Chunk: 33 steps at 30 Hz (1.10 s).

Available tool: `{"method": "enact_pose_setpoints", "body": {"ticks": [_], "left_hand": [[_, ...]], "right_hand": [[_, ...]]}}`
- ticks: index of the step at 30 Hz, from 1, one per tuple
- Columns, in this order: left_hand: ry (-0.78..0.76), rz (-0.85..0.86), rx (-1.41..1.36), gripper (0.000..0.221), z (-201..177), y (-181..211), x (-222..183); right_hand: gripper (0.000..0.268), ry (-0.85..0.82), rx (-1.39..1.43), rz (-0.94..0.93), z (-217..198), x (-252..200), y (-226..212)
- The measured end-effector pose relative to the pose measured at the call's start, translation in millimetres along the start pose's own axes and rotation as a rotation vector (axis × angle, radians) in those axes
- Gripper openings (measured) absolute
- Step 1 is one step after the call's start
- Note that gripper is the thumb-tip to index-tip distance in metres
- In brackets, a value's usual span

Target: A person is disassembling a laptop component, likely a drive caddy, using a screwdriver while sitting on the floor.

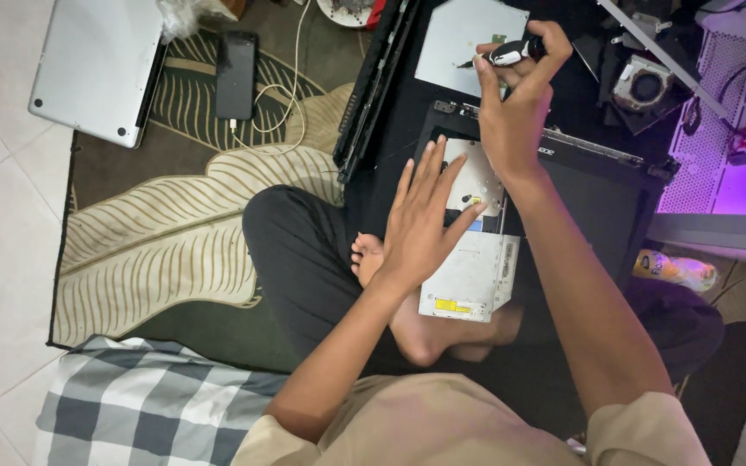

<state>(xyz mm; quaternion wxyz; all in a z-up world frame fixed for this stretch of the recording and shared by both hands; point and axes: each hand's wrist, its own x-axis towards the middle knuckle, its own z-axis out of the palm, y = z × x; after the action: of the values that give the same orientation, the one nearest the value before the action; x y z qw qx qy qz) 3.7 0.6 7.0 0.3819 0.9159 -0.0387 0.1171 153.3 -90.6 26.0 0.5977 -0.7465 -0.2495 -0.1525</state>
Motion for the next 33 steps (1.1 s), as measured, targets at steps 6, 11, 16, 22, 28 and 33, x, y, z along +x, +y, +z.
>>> {"method": "enact_pose_setpoints", "body": {"ticks": [6, 11, 16, 22, 28, 33], "left_hand": [[-0.011, -0.003, -0.011, 0.059, -0.6, -0.1, 0.5], [0.036, -0.051, -0.210, 0.054, -3.3, 1.0, -0.4], [0.144, -0.031, -0.440, 0.035, -15.7, 8.4, -9.1], [0.088, 0.044, -0.517, 0.025, -63.1, 62.3, -25.5], [0.100, 0.115, -0.616, 0.009, -79.7, 92.1, -35.0], [0.126, 0.144, -0.597, 0.008, -79.4, 94.5, -42.7]], "right_hand": [[0.051, 0.055, 0.040, -0.003, -7.5, -5.0, -2.1], [0.086, 0.242, 0.120, 0.126, -36.0, -36.7, 11.6], [0.077, 0.237, 0.202, 0.161, -58.0, -74.0, -84.5], [0.069, 0.248, 0.146, 0.275, -79.7, -116.0, -155.2], [0.070, 0.240, 0.057, 0.292, -89.6, -131.5, -186.0], [0.068, 0.212, 0.003, 0.212, -89.8, -132.7, -196.9]]}}
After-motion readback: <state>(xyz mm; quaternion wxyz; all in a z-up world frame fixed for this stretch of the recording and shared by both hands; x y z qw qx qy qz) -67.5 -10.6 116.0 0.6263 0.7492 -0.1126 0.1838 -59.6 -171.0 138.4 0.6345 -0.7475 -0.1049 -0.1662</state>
